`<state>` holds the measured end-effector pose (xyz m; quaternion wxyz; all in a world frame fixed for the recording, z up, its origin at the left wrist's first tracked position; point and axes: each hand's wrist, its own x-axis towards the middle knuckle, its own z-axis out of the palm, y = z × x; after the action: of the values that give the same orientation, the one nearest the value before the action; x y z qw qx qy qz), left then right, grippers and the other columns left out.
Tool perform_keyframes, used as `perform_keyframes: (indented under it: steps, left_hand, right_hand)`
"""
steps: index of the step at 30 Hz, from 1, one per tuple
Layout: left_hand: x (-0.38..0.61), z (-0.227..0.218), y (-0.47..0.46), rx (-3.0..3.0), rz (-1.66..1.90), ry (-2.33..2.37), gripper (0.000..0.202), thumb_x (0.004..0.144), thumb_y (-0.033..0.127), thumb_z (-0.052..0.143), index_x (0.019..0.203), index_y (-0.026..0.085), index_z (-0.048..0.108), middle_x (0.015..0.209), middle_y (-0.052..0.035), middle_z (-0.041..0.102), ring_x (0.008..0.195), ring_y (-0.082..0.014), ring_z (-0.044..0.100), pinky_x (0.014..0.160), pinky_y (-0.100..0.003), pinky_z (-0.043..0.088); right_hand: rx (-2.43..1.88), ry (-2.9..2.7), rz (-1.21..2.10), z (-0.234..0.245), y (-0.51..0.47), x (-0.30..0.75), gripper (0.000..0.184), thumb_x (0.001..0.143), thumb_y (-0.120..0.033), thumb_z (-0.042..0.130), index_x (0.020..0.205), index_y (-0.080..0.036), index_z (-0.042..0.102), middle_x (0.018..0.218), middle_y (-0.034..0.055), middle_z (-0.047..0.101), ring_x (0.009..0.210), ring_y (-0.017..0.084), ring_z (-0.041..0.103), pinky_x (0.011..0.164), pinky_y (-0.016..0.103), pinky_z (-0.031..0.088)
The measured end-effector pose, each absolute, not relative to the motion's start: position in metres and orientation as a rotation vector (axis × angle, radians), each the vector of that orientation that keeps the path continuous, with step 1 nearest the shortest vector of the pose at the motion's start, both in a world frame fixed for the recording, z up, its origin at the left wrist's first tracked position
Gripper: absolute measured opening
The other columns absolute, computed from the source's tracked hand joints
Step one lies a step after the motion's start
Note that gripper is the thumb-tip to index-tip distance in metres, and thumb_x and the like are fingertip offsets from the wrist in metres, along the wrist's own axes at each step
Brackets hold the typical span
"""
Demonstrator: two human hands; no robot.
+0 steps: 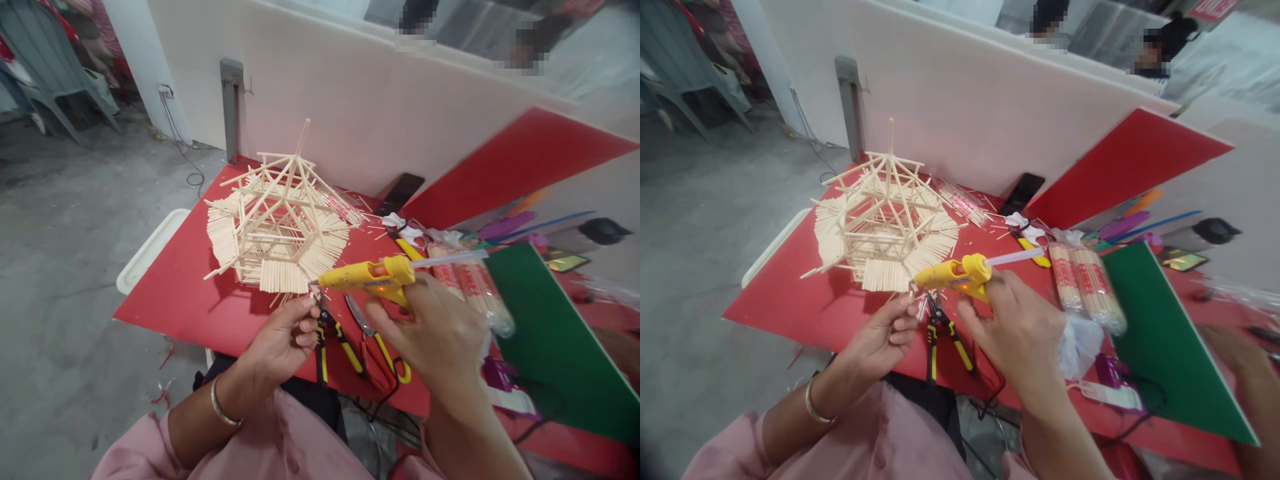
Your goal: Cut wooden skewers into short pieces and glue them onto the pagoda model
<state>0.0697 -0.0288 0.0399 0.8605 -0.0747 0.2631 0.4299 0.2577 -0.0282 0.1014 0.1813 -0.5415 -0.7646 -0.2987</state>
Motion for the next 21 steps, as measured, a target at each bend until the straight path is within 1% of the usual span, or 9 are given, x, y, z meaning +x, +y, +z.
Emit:
perform_keyframes:
  steps: [5,10,16,21]
  left_hand:
    - [0.0701,0.0353,-0.0293,-0.136,0.920,0.523,0.027,0.063,0.011,0.082,0.072,0.010,0.057,0.065,0.0025,0.058,0.043,0.0018,0.043,0.035,-0.007,0.027]
    - [0.0699,0.0331,-0.0303,-0.136,0.910,0.510,0.026,0.064,0.012,0.083,0.073,0.011,0.058,0.065,0.0023,0.059,0.043,0.0011,0.044,0.036,-0.008,0.027]
    - [0.0703,0.0308,-0.0303,-0.124,0.902,0.513,0.024,0.066,0.011,0.081,0.073,0.011,0.058,0.065,0.0020,0.058,0.043,0.0011,0.043,0.036,-0.008,0.027]
    - [0.0704,0.0294,-0.0305,-0.128,0.904,0.514,0.024,0.066,0.012,0.081,0.074,0.011,0.058,0.066,0.0016,0.059,0.043,0.0010,0.043,0.036,-0.008,0.027]
  right_hand:
    - [-1.453,-2.172,-0.882,0.1056,-0.0256,0.2540,0.014,0.083,-0.032,0.060,0.081,-0.019,0.056,0.065,-0.0012,0.056,0.055,0.012,0.047,0.051,0.027,0.026]
    - [-1.433,-2.176,-0.899,0.1074,-0.0238,0.2514,0.013,0.083,-0.029,0.060,0.079,-0.019,0.054,0.067,-0.0006,0.056,0.056,0.012,0.045,0.051,0.028,0.026]
    - [-1.448,-2.180,-0.874,0.1070,-0.0228,0.2517,0.014,0.084,-0.029,0.058,0.076,-0.020,0.052,0.064,-0.0017,0.053,0.055,0.012,0.043,0.051,0.028,0.024]
    - [-1.428,-2.195,-0.896,0.1065,-0.0223,0.2525,0.016,0.085,-0.029,0.060,0.075,-0.019,0.052,0.063,-0.0015,0.052,0.054,0.012,0.044,0.050,0.028,0.026]
